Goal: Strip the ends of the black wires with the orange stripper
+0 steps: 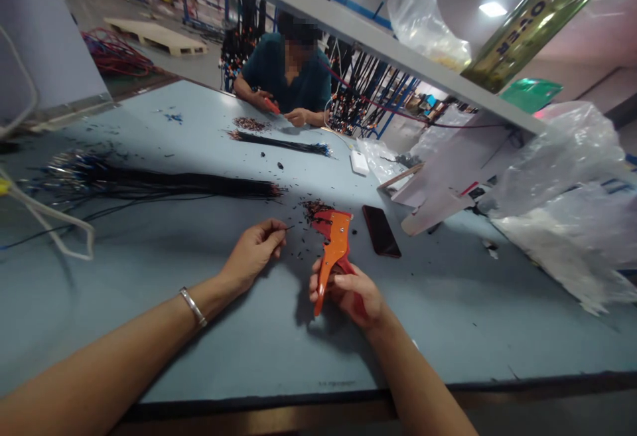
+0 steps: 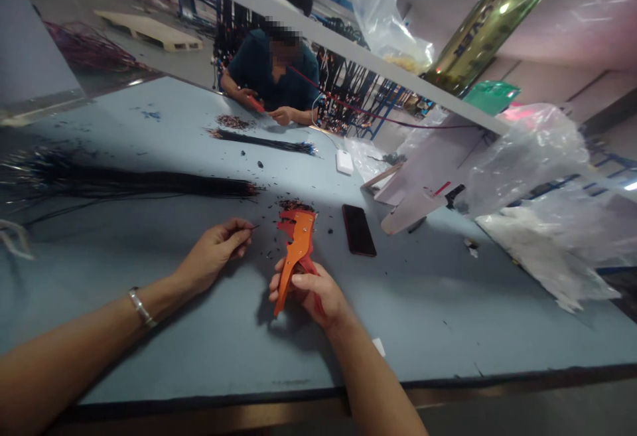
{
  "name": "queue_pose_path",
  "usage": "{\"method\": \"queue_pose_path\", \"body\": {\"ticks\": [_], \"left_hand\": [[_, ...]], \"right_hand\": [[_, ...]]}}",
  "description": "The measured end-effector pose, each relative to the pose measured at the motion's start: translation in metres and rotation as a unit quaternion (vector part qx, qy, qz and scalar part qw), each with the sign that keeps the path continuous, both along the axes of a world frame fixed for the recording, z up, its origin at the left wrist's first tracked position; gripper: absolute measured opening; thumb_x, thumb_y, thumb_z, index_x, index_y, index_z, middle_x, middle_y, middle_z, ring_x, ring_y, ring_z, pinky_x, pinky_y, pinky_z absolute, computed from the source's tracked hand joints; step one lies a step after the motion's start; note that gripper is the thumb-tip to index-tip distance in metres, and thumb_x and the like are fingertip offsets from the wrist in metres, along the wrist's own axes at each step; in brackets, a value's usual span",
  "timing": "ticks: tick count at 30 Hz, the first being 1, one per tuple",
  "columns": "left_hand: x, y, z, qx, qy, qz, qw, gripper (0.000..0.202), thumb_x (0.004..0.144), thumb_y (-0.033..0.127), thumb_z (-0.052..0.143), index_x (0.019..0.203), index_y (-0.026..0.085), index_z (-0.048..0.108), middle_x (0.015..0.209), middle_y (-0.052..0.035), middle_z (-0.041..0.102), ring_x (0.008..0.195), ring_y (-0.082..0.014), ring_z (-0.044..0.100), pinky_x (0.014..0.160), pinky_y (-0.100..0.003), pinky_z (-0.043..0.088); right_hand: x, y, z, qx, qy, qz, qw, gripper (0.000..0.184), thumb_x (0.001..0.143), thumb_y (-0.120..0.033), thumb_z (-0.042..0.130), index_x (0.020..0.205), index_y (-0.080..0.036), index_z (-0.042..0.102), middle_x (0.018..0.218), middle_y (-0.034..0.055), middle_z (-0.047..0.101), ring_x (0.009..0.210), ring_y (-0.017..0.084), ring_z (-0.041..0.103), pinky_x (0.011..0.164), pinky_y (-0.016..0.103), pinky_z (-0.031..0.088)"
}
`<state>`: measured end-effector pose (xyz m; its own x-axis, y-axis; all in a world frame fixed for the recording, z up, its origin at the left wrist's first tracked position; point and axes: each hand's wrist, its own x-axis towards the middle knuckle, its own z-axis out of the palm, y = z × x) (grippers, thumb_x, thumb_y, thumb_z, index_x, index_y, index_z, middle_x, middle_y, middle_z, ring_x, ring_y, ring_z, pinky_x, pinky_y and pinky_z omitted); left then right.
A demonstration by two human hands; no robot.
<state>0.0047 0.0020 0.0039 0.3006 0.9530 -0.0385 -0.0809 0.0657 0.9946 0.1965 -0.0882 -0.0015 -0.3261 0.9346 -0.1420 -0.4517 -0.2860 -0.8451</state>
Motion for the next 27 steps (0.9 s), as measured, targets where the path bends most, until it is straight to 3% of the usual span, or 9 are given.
{"method": "queue_pose_path", "body": {"ticks": [4,10,27], "left_hand": [[-0.001,-0.001,0.0,0.02,0.02,-0.003,1.0,0.023,0.075,0.038,0.062,0.084,0.017,0.062,0.066,0.004,0.053,0.052,-0.0084,0.045,0.052,-0.021,0.036],[-0.004,-0.002,0.005,0.109,0.063,0.009,0.992,0.02,0.079,0.036,0.057,0.081,0.017,0.063,0.067,0.0028,0.054,0.067,-0.0122,0.05,0.066,-0.023,0.04],[-0.006,-0.005,0.01,0.165,0.099,-0.03,0.981,0.021,0.083,0.035,0.053,0.08,0.016,0.062,0.068,0.0018,0.055,0.065,-0.0123,0.047,0.063,-0.022,0.037]], "right_hand": [[-0.003,-0.003,0.003,-0.001,-0.014,0.025,1.0,0.034,0.073,-0.028,0.066,0.102,-0.011,0.062,0.088,0.0109,0.071,0.074,0.023,0.069,0.068,0.034,0.053],[-0.005,-0.004,0.001,-0.003,-0.038,0.036,0.999,0.034,0.072,-0.029,0.069,0.099,-0.01,0.063,0.087,0.0106,0.072,0.072,0.022,0.069,0.062,0.032,0.054],[-0.009,-0.006,0.006,0.028,-0.065,0.042,0.997,0.035,0.072,-0.032,0.071,0.098,-0.01,0.062,0.082,0.008,0.067,0.069,0.019,0.066,0.061,0.031,0.053]]}}
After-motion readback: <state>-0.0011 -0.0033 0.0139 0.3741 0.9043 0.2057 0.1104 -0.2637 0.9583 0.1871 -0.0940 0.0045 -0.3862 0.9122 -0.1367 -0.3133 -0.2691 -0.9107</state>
